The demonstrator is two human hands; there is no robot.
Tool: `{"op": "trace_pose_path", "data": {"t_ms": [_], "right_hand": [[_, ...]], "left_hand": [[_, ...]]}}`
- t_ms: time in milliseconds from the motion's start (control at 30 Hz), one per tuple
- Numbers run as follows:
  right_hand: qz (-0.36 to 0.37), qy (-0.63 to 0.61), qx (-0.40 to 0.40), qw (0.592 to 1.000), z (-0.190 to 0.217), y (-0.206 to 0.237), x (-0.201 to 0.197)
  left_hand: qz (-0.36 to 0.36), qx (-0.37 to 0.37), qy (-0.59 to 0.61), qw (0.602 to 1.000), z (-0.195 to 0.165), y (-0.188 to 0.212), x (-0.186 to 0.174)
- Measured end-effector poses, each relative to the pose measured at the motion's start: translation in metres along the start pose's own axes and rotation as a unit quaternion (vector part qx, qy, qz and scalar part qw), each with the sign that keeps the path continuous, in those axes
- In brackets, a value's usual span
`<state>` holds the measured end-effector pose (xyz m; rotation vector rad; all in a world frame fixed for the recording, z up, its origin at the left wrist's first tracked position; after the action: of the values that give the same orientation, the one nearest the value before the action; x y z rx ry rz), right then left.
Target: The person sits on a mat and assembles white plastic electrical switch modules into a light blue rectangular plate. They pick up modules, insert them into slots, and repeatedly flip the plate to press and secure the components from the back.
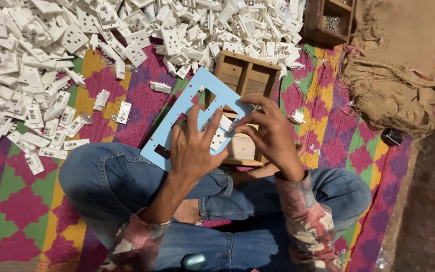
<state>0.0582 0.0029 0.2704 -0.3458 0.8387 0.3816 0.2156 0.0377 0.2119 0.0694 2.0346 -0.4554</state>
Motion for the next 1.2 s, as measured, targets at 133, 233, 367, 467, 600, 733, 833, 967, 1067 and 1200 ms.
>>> {"op": "trace_pose_path", "data": {"t_ms": [133,233,367,467,600,733,833,967,1067,1200], "right_hand": [[0.013,-0.034,0.041,0.999,-0.003,-0.005,0.008],[0.018,-0.001,0.053,0.998,-0.005,-0.003,0.011],[0.001,0.053,0.037,0.998,-0.004,-0.003,0.014],[-0.003,0.062,0.031,0.998,-0.007,0.001,0.02],[-0.073,-0.009,0.089,0.993,-0.034,0.005,0.024],[-0.056,-0.169,0.19,0.965,-0.071,0.012,0.044],[0.004,-0.302,0.268,0.915,-0.09,0.016,0.065],[0.033,-0.347,0.225,0.91,-0.087,0.016,0.069],[0.036,-0.334,0.219,0.916,-0.085,0.016,0.069],[0.01,-0.38,0.219,0.899,-0.083,0.017,0.071]], "left_hand": [[0.006,-0.003,-0.003,1.0,-0.001,-0.001,0.001],[0.003,-0.002,-0.006,1.0,-0.001,-0.001,0.0],[-0.008,0.001,-0.01,1.0,-0.002,0.0,-0.001],[-0.004,0.0,-0.014,1.0,-0.002,0.0,0.0],[-0.006,-0.003,-0.014,1.0,-0.002,0.001,0.001],[0.002,-0.003,-0.014,1.0,-0.001,0.002,0.003],[-0.012,-0.003,-0.016,1.0,-0.001,0.001,0.002],[-0.033,0.0,-0.016,0.999,-0.001,0.003,0.001],[-0.031,-0.001,-0.016,0.999,-0.002,0.004,0.002],[-0.008,-0.005,-0.012,1.0,-0.002,0.004,0.006]]}}
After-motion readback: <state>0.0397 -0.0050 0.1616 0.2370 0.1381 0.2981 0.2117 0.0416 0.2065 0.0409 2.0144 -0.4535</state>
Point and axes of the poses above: each hand's wrist, its own y-axis away from the middle knuckle, its own x-axis out of the palm, z = x × y, the point moved 7 cm from there along -y, towards the middle knuckle, and after that the axes turned 7 degrees about z, right-handed, at the moved point
